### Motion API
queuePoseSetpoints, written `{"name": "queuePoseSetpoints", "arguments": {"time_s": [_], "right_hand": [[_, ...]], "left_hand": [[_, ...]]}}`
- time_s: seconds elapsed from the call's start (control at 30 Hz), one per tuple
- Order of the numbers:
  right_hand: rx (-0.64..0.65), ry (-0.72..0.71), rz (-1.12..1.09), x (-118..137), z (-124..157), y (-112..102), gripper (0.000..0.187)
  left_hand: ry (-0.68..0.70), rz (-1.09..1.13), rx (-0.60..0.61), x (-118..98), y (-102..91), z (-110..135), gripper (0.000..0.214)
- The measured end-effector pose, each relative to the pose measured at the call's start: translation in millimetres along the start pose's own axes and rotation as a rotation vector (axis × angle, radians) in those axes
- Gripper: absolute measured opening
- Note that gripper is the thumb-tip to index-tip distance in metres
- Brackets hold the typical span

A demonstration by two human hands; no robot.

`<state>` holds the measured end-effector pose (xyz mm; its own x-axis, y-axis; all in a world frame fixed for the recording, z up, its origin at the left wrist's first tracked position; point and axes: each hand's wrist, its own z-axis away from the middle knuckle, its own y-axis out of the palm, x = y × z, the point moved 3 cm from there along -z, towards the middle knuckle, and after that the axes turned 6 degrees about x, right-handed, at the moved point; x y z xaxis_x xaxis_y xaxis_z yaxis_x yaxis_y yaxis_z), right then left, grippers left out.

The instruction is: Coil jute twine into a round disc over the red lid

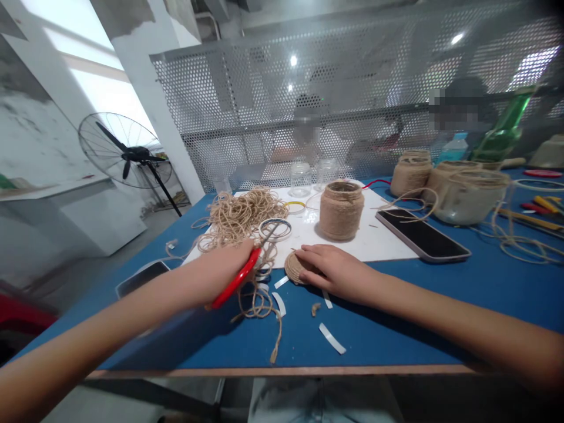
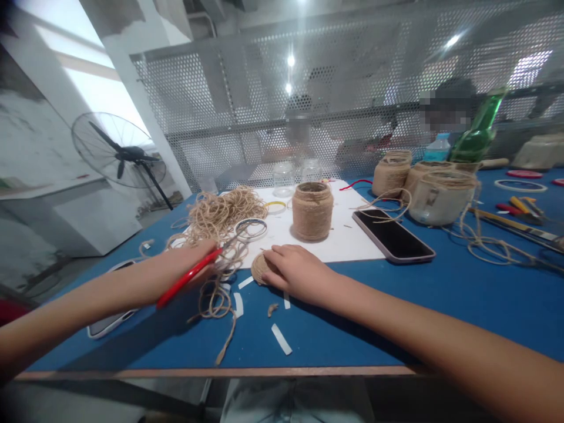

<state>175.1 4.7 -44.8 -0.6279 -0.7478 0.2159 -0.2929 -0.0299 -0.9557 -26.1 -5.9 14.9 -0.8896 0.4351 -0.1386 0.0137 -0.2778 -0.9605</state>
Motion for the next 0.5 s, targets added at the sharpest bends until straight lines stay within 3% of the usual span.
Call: {"name": "queuePoseSetpoints", "arguments": {"time_s": [0.1,0.23,0.37,0.5], "right_hand": [[-0.009,0.042,0.005,-1,1,1,0.041],[-0.019,0.123,0.004,-4,3,3,0.06],[-0.014,0.133,-0.006,-5,2,3,0.062],[-0.042,0.133,-0.021,-5,1,2,0.061]], "left_hand": [[-0.189,-0.258,0.007,10,-6.8,-3,0.019],[-0.28,-0.444,0.003,23,-5.3,-10,0.03],[-0.268,-0.503,0.044,24,-7.4,-11,0.029],[-0.112,-0.564,-0.11,1,-15.8,-18,0.025]]}}
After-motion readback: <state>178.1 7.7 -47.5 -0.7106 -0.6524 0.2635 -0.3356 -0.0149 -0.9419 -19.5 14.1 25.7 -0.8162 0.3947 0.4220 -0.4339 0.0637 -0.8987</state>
